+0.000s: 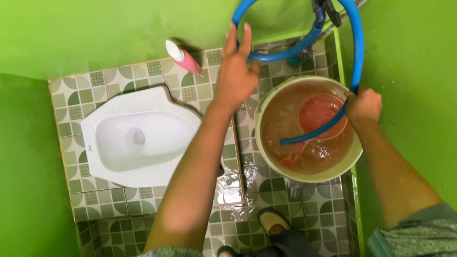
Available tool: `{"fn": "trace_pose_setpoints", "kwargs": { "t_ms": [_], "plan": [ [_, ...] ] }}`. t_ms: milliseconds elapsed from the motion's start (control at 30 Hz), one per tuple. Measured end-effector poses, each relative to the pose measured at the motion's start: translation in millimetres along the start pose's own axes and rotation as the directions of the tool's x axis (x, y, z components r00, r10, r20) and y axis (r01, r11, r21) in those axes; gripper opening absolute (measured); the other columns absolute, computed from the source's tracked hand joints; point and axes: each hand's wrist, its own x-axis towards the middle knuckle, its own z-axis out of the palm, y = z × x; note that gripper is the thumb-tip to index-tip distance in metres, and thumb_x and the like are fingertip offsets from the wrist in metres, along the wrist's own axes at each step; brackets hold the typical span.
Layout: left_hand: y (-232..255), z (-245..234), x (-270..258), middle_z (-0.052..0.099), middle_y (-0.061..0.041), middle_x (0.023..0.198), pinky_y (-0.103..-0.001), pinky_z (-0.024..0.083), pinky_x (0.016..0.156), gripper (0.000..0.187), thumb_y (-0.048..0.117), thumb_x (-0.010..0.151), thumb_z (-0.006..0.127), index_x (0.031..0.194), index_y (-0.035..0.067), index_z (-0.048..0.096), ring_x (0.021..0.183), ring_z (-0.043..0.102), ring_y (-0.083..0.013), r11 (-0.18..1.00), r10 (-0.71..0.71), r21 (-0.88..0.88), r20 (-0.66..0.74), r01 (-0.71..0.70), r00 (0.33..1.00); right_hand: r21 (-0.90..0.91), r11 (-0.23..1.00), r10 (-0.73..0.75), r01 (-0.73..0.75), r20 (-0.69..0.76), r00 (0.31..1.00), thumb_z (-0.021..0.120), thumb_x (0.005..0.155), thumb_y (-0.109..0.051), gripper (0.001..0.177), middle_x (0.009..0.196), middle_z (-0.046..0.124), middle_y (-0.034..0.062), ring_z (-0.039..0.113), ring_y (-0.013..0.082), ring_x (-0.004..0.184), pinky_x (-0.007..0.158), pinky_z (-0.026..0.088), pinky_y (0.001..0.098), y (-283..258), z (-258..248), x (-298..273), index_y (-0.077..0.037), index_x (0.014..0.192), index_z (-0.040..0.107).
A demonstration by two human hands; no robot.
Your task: The person scrubs a pair of flip-flops with a brush and rinses them using a hose in a tiled bathroom. They also rinse the floor and a wall-mounted sink basin before placing the flip-flops on the floor.
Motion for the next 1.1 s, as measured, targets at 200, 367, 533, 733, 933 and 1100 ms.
{"fn": "trace_pose_setpoints", "kwargs": {
  "t_ms": [200,367,533,733,933,1100],
  "plan": [
    [-25.6,-4.3,-59.4,0.023,-0.027,0.166,-0.044,0.033,0.121,0.076,0.008,0.087,0.068,0.157,0.008,0.039,0.149,0.033,-0.0455,0.984,-0.168,-0.044,0.074,0.171,0.983,0.060,0.993,0.096,-0.100,0.066,0.993,0.081,0.094,-0.022,0.028,0.090,0.072,0.0245,0.072,0.0407,0.082,0.077,0.056,0.0482,-19.9,9.2,4.7,0.003,0.102,0.073],
    [-39.8,7.2,-85.5,0.027,-0.028,0.164,-0.043,0.034,0.120,0.072,0.011,0.087,0.068,0.154,0.006,0.042,0.147,0.036,-0.0456,0.969,-0.234,-0.070,0.070,0.238,0.970,0.226,0.943,0.190,-0.244,0.236,0.953,0.077,0.091,-0.015,0.059,0.114,0.070,0.0233,0.070,0.0335,0.103,0.087,0.056,0.0424,-31.8,3.2,17.9,0.001,0.141,0.050],
    [-37.9,9.6,-96.3,0.031,-0.028,0.162,-0.043,0.034,0.120,0.069,0.011,0.088,0.069,0.152,0.005,0.045,0.146,0.037,-0.0450,0.956,-0.275,-0.085,0.083,0.281,0.958,0.380,0.879,0.134,-0.288,0.383,0.914,0.074,0.091,-0.007,0.089,0.146,0.054,0.0255,0.058,0.0315,0.131,0.102,0.051,0.0365,-39.2,-10.5,30.9,-0.003,0.163,0.022],
    [-34.6,15.8,-103.1,0.035,-0.029,0.160,-0.042,0.036,0.119,0.065,0.009,0.088,0.068,0.150,0.004,0.048,0.145,0.041,-0.0452,0.951,-0.283,-0.097,0.094,0.292,0.954,0.334,0.897,0.157,-0.290,0.375,0.914,0.070,0.089,-0.002,0.087,0.145,0.055,0.0244,0.060,0.0312,0.129,0.100,0.052,0.0361,-38.6,-22.8,32.8,-0.003,0.162,0.021],
    [-24.7,24.0,-109.7,0.037,-0.030,0.158,-0.043,0.036,0.118,0.063,0.008,0.087,0.067,0.148,0.002,0.050,0.143,0.042,-0.0453,0.947,-0.295,-0.107,0.086,0.303,0.952,0.383,0.923,-0.030,0.046,-0.046,0.998,0.070,0.106,-0.013,0.024,0.096,0.074,0.0152,0.066,0.0203,0.087,0.082,0.054,0.0356,-142.3,-83.0,22.6,0.003,0.123,0.071],
    [-16.1,29.7,-121.1,0.041,-0.030,0.156,-0.043,0.036,0.119,0.061,0.006,0.087,0.066,0.146,0.001,0.053,0.143,0.043,-0.0451,0.943,-0.290,-0.160,0.030,0.291,0.957,0.533,0.689,-0.340,0.491,-0.360,0.869,0.077,0.107,-0.007,0.016,0.088,0.072,0.0096,0.059,0.0128,0.078,0.073,0.051,0.0298,-203.5,-101.1,48.0,0.008,0.113,0.077]
  ]
}}
